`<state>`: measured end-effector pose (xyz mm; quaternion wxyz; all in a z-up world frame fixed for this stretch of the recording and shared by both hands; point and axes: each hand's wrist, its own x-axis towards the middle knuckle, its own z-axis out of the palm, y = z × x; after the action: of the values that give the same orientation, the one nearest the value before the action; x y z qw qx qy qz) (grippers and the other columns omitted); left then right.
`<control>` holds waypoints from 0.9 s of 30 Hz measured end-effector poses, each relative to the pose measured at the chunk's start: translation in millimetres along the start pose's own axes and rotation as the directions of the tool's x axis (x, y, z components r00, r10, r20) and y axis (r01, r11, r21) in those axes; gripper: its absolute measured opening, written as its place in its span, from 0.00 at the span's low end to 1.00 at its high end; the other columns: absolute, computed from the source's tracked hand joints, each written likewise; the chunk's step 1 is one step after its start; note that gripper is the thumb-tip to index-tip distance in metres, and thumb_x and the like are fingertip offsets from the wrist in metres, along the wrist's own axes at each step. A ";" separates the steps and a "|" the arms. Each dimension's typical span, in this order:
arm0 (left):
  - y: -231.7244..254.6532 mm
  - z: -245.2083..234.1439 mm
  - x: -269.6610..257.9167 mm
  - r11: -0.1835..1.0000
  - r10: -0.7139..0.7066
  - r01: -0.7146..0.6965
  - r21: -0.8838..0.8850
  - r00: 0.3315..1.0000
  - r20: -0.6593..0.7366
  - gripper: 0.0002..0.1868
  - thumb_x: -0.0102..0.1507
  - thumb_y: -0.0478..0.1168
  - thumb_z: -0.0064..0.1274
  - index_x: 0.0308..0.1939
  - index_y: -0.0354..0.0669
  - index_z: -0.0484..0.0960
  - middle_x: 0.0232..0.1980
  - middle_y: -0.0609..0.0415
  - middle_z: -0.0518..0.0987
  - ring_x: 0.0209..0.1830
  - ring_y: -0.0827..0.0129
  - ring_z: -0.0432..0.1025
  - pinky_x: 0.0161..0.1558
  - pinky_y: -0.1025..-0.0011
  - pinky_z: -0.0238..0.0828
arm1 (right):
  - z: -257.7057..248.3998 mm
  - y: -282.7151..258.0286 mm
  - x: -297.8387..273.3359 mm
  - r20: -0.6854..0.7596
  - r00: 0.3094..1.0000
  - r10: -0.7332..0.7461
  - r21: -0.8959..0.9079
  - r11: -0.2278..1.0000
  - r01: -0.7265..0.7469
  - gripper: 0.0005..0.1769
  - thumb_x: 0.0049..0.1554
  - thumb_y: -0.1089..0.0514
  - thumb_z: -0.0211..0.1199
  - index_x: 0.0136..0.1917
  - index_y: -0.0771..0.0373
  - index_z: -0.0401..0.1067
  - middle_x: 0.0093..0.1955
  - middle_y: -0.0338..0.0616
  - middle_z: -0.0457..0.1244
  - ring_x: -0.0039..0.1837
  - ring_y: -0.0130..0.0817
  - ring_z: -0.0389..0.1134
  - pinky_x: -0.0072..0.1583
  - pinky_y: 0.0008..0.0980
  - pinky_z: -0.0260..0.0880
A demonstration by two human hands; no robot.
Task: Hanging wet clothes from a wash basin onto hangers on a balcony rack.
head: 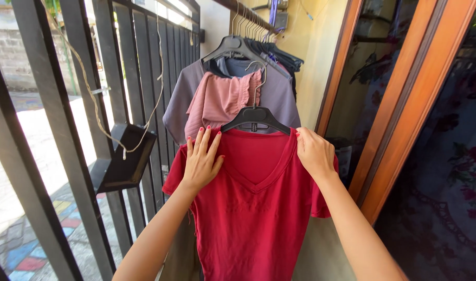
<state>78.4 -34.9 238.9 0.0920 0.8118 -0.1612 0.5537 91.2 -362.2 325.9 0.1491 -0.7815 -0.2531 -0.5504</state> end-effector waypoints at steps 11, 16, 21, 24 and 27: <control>-37.9 11.8 66.4 0.998 0.054 -0.056 -0.016 0.994 -0.098 0.39 0.62 0.46 0.55 0.76 0.45 0.63 0.80 0.41 0.56 0.81 0.46 0.48 0.75 0.39 0.38 | 12.6 -0.9 67.2 -0.049 0.999 -0.008 -0.075 0.997 0.004 0.08 0.65 0.56 0.56 0.51 0.61 0.73 0.44 0.45 0.71 0.43 0.50 0.72 0.42 0.46 0.71; -58.6 16.4 96.8 0.997 0.069 -0.074 -0.026 0.987 -0.145 0.38 0.62 0.46 0.54 0.76 0.44 0.63 0.80 0.40 0.56 0.81 0.46 0.48 0.76 0.40 0.38 | 23.7 -7.2 101.4 -0.040 0.999 0.028 -0.138 0.990 -0.033 0.09 0.65 0.55 0.55 0.50 0.59 0.73 0.42 0.46 0.71 0.41 0.51 0.72 0.42 0.47 0.71; -78.1 20.3 125.8 0.997 0.071 -0.076 -0.031 0.988 -0.136 0.40 0.61 0.48 0.55 0.76 0.44 0.61 0.80 0.38 0.53 0.82 0.44 0.45 0.74 0.38 0.37 | 43.1 -4.7 132.6 -0.087 0.996 0.014 -0.165 0.986 -0.028 0.10 0.66 0.54 0.54 0.49 0.59 0.73 0.43 0.47 0.71 0.42 0.53 0.72 0.42 0.49 0.71; -90.8 25.5 140.7 0.997 0.061 -0.066 -0.036 0.991 -0.121 0.41 0.61 0.48 0.55 0.76 0.45 0.60 0.81 0.37 0.51 0.82 0.44 0.43 0.74 0.37 0.37 | 52.4 -8.5 151.5 -0.098 0.995 0.027 -0.177 0.983 -0.045 0.11 0.65 0.54 0.53 0.50 0.59 0.73 0.44 0.47 0.71 0.43 0.54 0.72 0.42 0.50 0.71; -102.0 30.9 155.5 0.998 0.039 -0.045 -0.053 0.994 -0.104 0.41 0.61 0.48 0.55 0.77 0.45 0.59 0.81 0.38 0.50 0.82 0.44 0.42 0.73 0.36 0.37 | 66.7 -6.0 169.3 -0.106 0.994 0.024 -0.205 0.978 -0.046 0.11 0.65 0.54 0.53 0.51 0.59 0.74 0.45 0.48 0.71 0.43 0.54 0.72 0.44 0.50 0.72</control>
<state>194.4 25.1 374.9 0.1107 0.7756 -0.1885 0.5922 185.2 -283.9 460.7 0.0892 -0.7678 -0.1725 -0.6105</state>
